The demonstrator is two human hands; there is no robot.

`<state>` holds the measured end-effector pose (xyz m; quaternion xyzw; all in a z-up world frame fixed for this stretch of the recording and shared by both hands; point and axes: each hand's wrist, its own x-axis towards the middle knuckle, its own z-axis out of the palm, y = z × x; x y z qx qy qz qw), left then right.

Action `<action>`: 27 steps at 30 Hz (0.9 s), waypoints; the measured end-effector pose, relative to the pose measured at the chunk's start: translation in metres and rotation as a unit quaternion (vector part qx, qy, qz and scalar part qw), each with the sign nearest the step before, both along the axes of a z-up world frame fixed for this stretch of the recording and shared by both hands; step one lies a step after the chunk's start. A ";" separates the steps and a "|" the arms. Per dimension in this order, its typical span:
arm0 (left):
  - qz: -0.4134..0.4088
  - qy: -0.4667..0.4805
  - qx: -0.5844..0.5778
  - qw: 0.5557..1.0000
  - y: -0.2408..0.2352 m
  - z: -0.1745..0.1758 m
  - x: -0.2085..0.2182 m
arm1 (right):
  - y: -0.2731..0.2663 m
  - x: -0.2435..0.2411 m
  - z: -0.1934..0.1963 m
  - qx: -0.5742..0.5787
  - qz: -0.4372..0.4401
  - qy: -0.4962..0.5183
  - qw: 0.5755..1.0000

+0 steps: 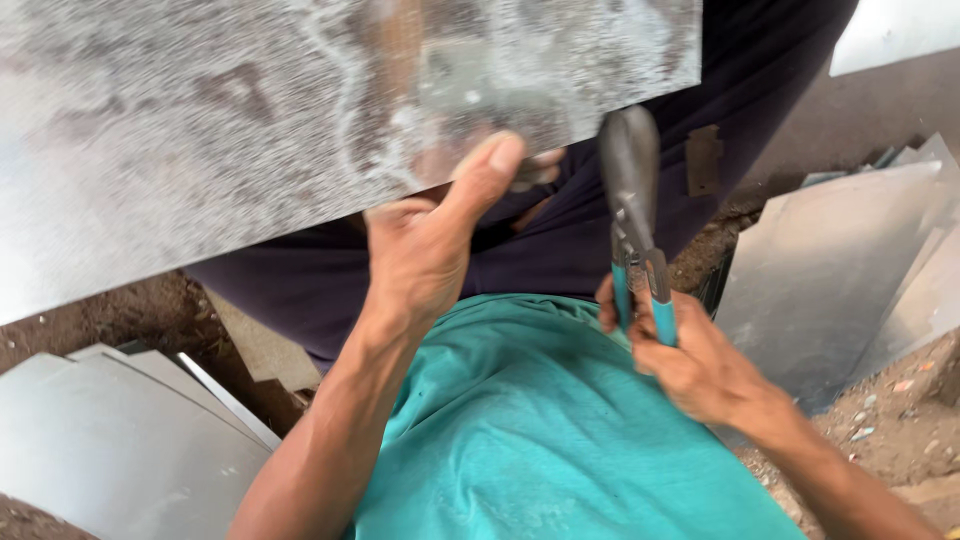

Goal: The person uses tin snips to cut notches and trim edges on rectangular metal sheets. They repeatedly reposition the sheets on their lap, cut small sections, and remove the cut pieces.

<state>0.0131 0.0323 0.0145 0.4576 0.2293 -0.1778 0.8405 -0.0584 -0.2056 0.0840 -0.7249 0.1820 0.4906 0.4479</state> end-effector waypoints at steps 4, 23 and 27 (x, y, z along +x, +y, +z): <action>-0.026 -0.021 0.008 0.999 0.002 -0.003 0.000 | -0.004 0.021 0.013 -0.026 0.065 0.004 0.998; 0.025 -0.115 -0.005 0.993 -0.014 -0.011 0.009 | 0.034 0.030 0.025 -0.001 0.018 0.001 1.000; 0.002 -0.120 0.011 0.993 -0.015 -0.016 0.014 | 0.091 -0.014 -0.004 0.048 -0.165 -0.027 0.985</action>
